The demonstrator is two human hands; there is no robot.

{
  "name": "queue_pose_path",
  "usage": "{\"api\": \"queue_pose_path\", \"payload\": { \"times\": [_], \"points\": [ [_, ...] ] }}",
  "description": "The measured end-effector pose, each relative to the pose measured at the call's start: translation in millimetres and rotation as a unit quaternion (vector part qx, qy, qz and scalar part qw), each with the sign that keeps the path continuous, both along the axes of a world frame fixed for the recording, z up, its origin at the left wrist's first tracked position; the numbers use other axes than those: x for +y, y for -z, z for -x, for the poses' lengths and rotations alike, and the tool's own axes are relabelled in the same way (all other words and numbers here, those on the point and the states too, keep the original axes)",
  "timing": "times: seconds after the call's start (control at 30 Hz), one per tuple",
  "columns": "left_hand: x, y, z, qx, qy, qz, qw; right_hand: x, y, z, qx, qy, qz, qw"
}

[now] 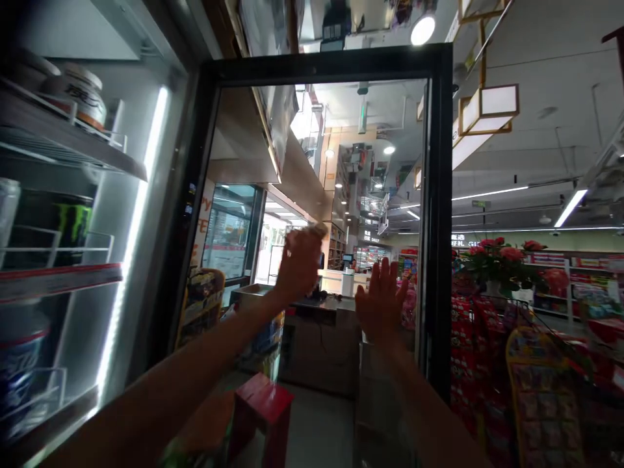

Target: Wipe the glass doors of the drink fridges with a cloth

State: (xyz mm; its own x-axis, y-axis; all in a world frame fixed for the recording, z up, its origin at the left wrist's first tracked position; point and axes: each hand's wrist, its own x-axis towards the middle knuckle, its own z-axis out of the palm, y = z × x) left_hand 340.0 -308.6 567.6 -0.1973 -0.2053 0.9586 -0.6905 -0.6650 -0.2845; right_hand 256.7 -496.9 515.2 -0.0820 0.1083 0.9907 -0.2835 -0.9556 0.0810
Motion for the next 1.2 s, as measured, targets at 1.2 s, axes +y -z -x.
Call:
{"api": "queue_pose_path", "payload": {
  "times": [1.2],
  "points": [
    [62,144.9,-24,-0.082,-0.050,-0.124,0.988,2,0.6,8,0.000,0.020,-0.021,1.000]
  ]
}}
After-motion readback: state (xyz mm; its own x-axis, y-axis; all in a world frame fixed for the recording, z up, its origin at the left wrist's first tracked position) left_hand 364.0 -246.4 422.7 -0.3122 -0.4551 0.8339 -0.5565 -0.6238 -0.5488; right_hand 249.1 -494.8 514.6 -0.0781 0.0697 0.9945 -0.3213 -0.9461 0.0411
